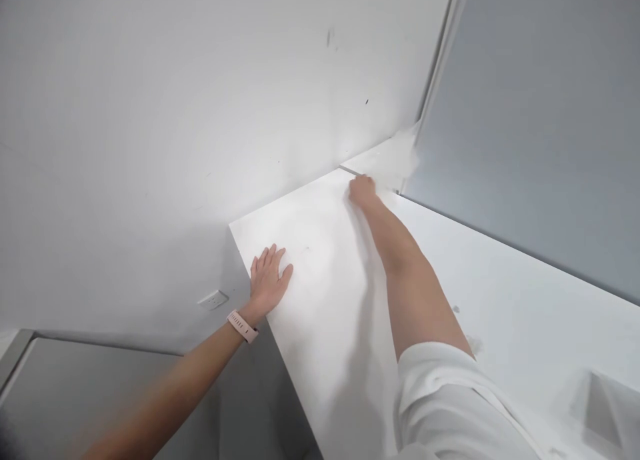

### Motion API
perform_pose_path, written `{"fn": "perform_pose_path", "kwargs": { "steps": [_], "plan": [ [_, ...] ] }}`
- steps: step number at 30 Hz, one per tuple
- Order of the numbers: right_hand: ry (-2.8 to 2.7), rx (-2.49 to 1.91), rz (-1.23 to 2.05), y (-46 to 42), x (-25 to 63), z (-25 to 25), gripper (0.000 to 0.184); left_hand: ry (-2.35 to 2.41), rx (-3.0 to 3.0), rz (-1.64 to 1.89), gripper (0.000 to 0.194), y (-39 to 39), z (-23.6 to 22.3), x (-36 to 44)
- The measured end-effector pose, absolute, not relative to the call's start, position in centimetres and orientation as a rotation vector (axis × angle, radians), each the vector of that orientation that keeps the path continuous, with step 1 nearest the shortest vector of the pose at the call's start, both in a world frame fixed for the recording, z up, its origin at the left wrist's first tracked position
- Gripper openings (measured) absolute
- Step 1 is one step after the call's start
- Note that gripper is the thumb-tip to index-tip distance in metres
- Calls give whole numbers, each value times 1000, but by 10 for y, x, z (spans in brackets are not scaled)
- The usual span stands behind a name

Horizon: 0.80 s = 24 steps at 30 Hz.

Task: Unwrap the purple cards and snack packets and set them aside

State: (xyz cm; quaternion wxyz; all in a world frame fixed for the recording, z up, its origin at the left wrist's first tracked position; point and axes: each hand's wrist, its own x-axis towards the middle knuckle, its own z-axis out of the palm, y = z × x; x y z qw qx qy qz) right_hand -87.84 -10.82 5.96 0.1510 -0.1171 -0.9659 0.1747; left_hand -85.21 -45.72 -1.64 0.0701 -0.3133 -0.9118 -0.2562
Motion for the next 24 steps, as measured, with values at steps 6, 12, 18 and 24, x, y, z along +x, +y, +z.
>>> {"fn": "perform_pose_path", "kwargs": {
  "steps": [6, 12, 18, 24],
  "plan": [
    [-3085, -136, 232, -207, -822, 98, 30, -2824, -926, -638, 51, -451, 0, -851],
    [-3265, 405, 89, -297, -587, 144, 34, -2913, -911, -463, 53, -449, 15, -849],
    [-2934, -606, 239, -415, -277, 70, 46, -2911, -998, -561, 53, -453, 32, -825],
    [-2277, -1371, -217, -491, -144, -25, 51, -2937, -1241, -711, 62, -432, 30, -711]
  ]
}}
